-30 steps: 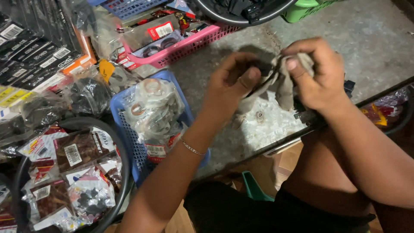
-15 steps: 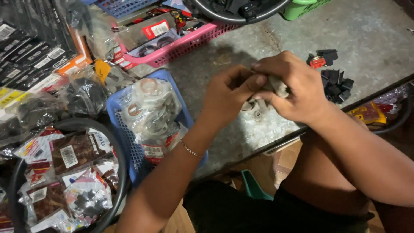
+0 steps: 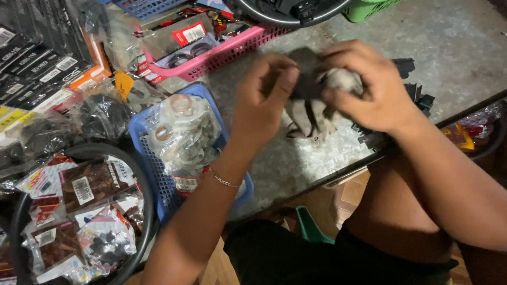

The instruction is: Cleaning and inspecting individual motorcycle electrical switches using a cloth at a workbench.

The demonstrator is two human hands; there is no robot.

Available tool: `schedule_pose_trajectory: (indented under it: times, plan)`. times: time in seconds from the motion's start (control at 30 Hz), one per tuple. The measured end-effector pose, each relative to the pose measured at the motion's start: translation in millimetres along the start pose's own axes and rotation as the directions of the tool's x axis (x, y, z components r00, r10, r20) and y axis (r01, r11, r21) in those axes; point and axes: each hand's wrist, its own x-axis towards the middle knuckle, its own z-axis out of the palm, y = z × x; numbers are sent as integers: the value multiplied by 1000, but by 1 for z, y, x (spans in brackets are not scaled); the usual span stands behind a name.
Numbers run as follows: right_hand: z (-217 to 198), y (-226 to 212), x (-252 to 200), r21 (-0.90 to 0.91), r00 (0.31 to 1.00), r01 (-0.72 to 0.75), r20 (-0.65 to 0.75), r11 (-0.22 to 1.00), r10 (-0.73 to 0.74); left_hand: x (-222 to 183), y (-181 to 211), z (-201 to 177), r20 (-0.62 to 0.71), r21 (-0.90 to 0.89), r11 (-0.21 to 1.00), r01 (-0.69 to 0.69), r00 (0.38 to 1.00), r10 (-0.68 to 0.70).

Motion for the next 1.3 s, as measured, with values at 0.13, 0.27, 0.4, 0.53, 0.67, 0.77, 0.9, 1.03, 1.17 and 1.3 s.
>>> schedule_pose_trajectory:
  times: [0.13,0.27,0.4,0.53,0.67,0.77,0.9,1.03,1.17,1.3]
  plan:
    - [-1,-11,7,90,997,-30,77,995,23,2,4,-5,-17,-15,995,-100,995,100]
    - [2,-16,1,334,983,-60,183,941,-2,3,4,-1,48,150,981,-121,992,115]
    - [8,-15,-10,500,970,-235,177,834,168,1,-3,3,38,58,988,-146,989,144]
    - [-14,10,-6,650,775,-304,594,696,-216,2,10,-5,13,63,979,-193,981,193]
    - [-31,5,-2,539,436,-507,833,672,-340,3,9,-5,11,79,977,-200,980,200]
    - [-25,18,-4,763,686,-392,615,515,-388,5,0,-5,58,199,954,-225,974,218]
    - [-21,35,-8,979,979,-201,202,-28,29,3,-3,-2,194,363,911,-196,972,132]
    - [-28,15,-6,961,952,-159,88,226,293,-2,-28,3,347,694,629,-351,928,136]
    - [-36,17,-10,854,889,-267,39,446,457,-5,-61,4,387,793,502,-345,922,22]
    - [-46,43,-25,638,793,-375,-155,673,589,-8,-64,2,464,750,563,-348,883,-73]
